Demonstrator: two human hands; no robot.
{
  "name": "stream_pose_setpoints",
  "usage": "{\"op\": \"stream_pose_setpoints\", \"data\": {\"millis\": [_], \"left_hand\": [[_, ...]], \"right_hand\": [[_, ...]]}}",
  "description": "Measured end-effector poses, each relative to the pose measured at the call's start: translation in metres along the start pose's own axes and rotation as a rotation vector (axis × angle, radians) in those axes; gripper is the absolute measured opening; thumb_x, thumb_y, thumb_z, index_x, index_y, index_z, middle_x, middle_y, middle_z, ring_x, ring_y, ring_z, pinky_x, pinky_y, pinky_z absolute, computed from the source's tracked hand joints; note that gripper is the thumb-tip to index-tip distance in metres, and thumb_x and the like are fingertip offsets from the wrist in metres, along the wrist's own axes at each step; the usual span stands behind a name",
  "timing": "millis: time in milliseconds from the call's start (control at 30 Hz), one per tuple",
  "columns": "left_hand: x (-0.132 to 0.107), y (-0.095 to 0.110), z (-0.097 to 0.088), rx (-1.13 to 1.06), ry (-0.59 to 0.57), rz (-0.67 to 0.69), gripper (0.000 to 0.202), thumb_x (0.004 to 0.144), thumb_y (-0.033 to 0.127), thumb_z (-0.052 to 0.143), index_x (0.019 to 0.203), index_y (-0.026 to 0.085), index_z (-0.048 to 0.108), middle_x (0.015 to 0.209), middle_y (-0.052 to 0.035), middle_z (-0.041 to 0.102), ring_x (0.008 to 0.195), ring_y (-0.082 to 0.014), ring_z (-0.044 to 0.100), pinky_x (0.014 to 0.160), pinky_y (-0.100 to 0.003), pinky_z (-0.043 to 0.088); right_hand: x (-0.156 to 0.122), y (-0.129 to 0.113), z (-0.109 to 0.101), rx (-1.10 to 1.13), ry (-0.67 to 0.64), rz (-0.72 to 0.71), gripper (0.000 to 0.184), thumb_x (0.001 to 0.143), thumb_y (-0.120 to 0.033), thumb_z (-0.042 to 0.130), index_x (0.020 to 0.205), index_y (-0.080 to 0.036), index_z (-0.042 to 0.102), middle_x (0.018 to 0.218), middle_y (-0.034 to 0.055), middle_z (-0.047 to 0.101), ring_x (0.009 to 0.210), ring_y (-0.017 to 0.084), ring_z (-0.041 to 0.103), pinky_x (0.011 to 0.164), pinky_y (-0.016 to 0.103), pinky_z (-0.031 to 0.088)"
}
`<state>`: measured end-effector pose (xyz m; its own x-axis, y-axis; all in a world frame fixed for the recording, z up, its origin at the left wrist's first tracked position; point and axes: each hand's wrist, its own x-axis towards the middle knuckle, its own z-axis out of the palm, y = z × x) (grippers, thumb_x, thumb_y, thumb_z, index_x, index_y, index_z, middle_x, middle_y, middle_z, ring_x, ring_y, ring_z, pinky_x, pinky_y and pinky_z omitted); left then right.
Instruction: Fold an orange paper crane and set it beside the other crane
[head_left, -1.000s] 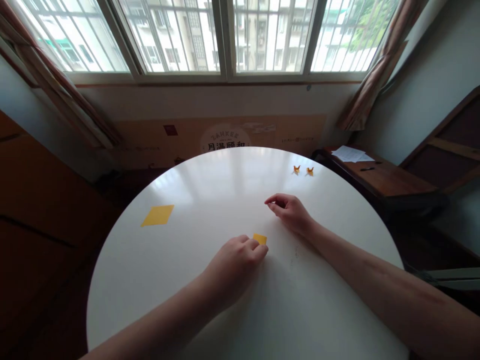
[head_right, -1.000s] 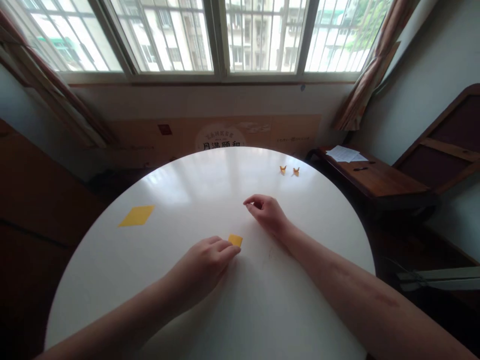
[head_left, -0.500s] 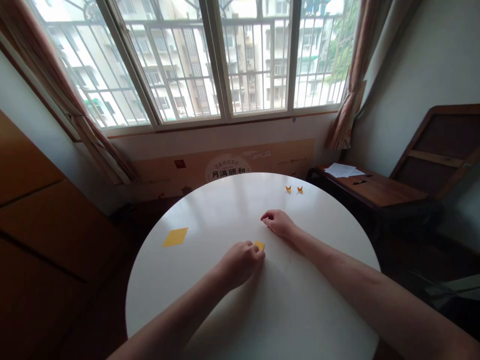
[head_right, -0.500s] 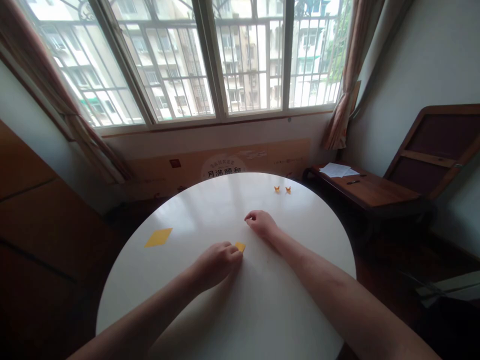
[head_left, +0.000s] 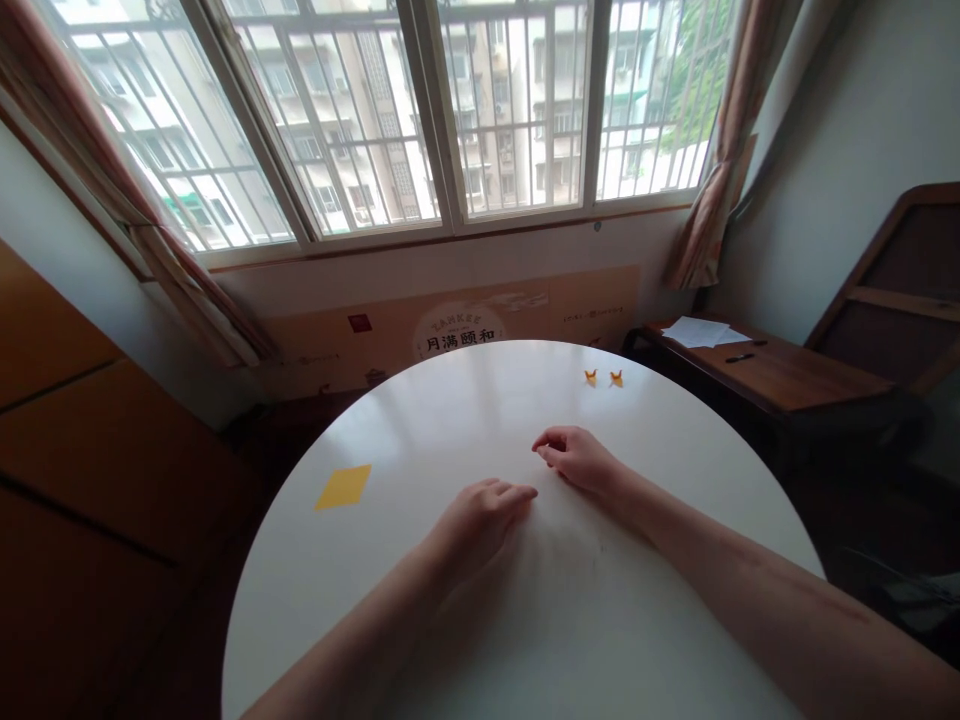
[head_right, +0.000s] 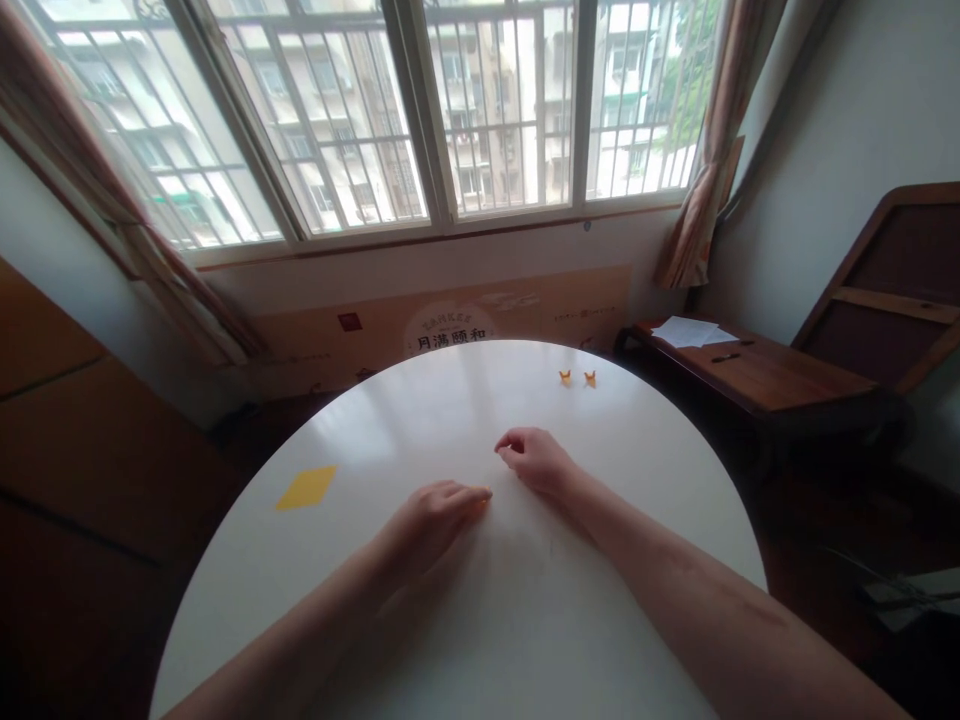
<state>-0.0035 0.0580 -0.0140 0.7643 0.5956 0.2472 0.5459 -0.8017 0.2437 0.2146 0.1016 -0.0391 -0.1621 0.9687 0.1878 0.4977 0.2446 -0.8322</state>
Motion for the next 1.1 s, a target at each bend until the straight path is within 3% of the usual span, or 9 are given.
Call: {"op": "stream_pose_setpoints", "data": {"millis": [100,267,467,667,833,933,1100], "left_hand": [[-0.001,-0.009,0.001,-0.208,0.116,-0.14,0.027,0.094,0.015,0.047,0.106,0.02,0.072,0.093,-0.0075,0.075,0.081,-0.0201,0.068,0.079,-0.032,0.053],[0.0,-0.021,0.003,-0.753,0.393,-0.542,0.022,0.086,0.021,0.058,0.103,0.018,0.07,0.09,-0.0062,0.075,0.086,-0.0217,0.071,0.08,-0.033,0.057],[-0.002,-0.014,-0.008,-1.161,0.468,-0.748,0.034,0.076,0.024,0.071,0.109,0.015,0.067,0.096,-0.0047,0.062,0.078,-0.0144,0.066,0.066,-0.027,0.059],[-0.005,-0.005,-0.003,-1.287,0.433,-0.684,0.034,0.073,0.024,0.076,0.105,0.015,0.068,0.097,-0.0049,0.062,0.073,-0.0131,0.065,0.064,-0.026,0.057],[-0.009,-0.003,-0.004,-0.964,0.525,-0.417,0.021,0.08,0.015,0.068,0.101,0.018,0.07,0.098,-0.0046,0.064,0.07,-0.0112,0.064,0.066,-0.025,0.054],[-0.01,-0.002,-0.009,-0.763,0.566,-0.28,0.017,0.084,0.012,0.064,0.096,0.02,0.072,0.099,-0.0049,0.064,0.071,-0.0111,0.064,0.069,-0.025,0.055],[-0.011,-0.003,-0.011,-0.735,0.56,-0.276,0.016,0.085,0.011,0.062,0.094,0.019,0.072,0.099,-0.006,0.065,0.073,-0.0118,0.065,0.069,-0.025,0.056]], "right_hand": [[-0.004,-0.004,-0.003,0.027,-0.041,-0.012,0.023,0.085,-0.027,0.055,0.092,-0.016,0.073,0.068,0.0019,0.066,0.056,0.014,0.057,0.055,0.024,0.044],[-0.012,-0.018,-0.003,0.029,-0.046,-0.069,0.023,0.087,-0.03,0.056,0.094,-0.017,0.073,0.073,0.0023,0.067,0.06,0.014,0.057,0.057,0.025,0.046],[-0.021,-0.029,-0.001,0.111,-0.071,-0.119,0.022,0.087,-0.024,0.057,0.1,-0.019,0.073,0.079,0.0024,0.067,0.063,0.013,0.058,0.057,0.024,0.047],[-0.028,-0.034,0.016,0.252,-0.156,-0.22,0.028,0.079,-0.017,0.066,0.106,-0.022,0.072,0.09,0.0045,0.068,0.068,0.013,0.059,0.054,0.021,0.046],[-0.034,-0.037,0.021,0.266,-0.139,-0.318,0.029,0.075,-0.01,0.065,0.1,-0.023,0.072,0.089,0.0039,0.068,0.073,0.015,0.061,0.055,0.022,0.047],[-0.032,-0.037,0.017,0.243,-0.068,-0.256,0.022,0.081,-0.013,0.061,0.097,-0.022,0.072,0.089,0.0044,0.068,0.072,0.015,0.061,0.057,0.024,0.05],[-0.029,-0.037,0.014,0.281,-0.013,-0.102,0.017,0.087,-0.026,0.059,0.097,-0.018,0.07,0.08,0.0049,0.067,0.059,0.013,0.056,0.047,0.024,0.045]]}}
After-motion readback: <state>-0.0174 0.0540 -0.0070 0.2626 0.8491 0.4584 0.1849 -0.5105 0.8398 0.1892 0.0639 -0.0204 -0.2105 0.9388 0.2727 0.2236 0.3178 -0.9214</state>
